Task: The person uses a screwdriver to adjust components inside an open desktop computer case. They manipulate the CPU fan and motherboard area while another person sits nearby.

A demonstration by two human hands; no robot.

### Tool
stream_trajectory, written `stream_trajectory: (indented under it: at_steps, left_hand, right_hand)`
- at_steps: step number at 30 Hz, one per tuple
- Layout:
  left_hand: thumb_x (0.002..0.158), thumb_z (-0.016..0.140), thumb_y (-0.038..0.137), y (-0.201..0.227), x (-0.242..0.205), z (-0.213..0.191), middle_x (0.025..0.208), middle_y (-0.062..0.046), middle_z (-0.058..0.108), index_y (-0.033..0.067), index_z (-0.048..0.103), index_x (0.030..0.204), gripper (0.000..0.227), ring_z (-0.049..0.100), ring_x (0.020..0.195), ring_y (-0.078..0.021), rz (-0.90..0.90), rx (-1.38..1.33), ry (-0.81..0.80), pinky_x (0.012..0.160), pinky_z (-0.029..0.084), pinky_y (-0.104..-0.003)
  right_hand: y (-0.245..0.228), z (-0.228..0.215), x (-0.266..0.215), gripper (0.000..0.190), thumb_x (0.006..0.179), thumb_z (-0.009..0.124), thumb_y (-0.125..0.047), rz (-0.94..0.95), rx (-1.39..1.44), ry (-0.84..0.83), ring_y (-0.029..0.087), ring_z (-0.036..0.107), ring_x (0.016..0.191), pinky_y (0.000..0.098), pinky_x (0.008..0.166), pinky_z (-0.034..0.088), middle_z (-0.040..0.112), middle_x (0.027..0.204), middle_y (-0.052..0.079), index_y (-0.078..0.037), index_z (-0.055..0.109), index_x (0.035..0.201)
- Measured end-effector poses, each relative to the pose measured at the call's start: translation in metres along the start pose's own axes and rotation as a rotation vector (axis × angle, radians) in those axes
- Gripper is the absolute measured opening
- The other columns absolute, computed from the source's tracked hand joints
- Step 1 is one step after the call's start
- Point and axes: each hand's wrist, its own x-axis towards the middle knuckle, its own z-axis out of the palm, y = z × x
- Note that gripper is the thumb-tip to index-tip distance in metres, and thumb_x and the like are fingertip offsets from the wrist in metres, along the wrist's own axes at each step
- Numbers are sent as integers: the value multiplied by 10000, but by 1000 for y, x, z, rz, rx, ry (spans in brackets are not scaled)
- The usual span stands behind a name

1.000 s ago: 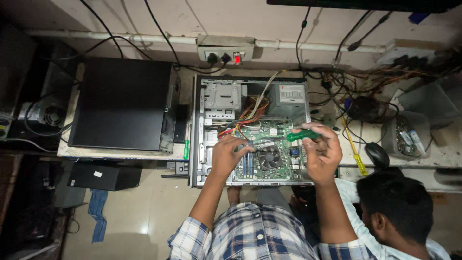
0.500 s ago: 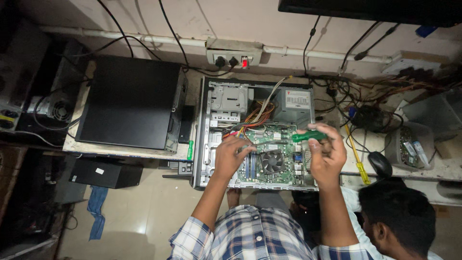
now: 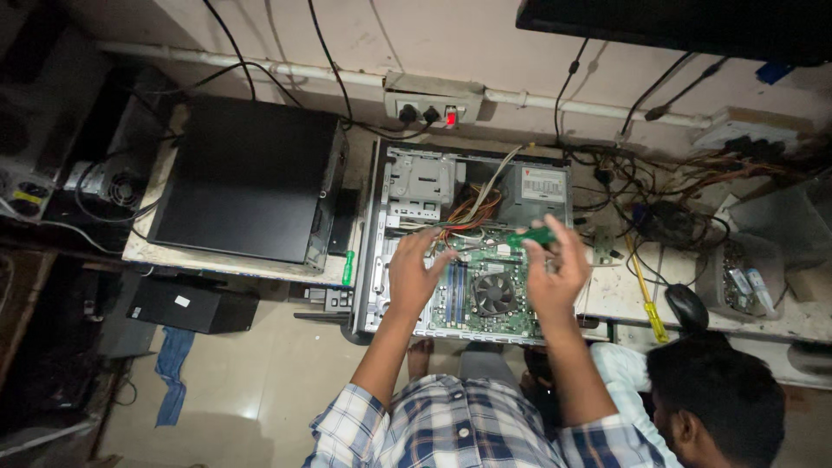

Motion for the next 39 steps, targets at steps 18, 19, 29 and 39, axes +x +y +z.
stream_trajectory:
  at_steps: [18, 19, 29, 39]
  left_hand:
    - [1079, 434, 204, -7, -5, 2, 1064, -188, 637, 23, 610, 1139, 260, 602, 1042, -404, -254, -104, 88, 899, 459, -491]
    - [1082, 426, 210, -7, -6, 1, 1062, -188, 636, 24, 611, 1137, 268, 601, 1039, -403, -270, -100, 74, 898, 457, -490]
    - [1092, 429, 237, -12, -6, 3, 1079, -185, 647, 33, 614, 1142, 279, 597, 1051, -397, -251, -98, 84, 911, 453, -487]
    - [881, 592, -35, -13, -9, 4, 1067, -110, 737, 95, 729, 1100, 290, 638, 995, -350, -193, -75, 8, 878, 522, -428]
  right_hand:
    - [9, 59, -21, 425, 900, 771, -29, -275, -290, -196, 350, 709, 1026, 398, 836, 593, 685, 1174, 187, -54, 646, 1305]
    - [9, 60, -21, 430, 902, 764, -23, -277, -281, -203, 348, 710, 1025, 395, 834, 596, 683, 1170, 186, -53, 640, 1313]
    - [1, 68, -14, 440, 922, 734, -5, -232, -232, -250, 354, 694, 1056, 398, 872, 579, 677, 1175, 184, -59, 616, 1342]
    - [2, 92, -21, 457, 851, 787, -72, -143, -234, -214, 319, 590, 947, 413, 875, 472, 648, 1018, 108, -104, 698, 1299]
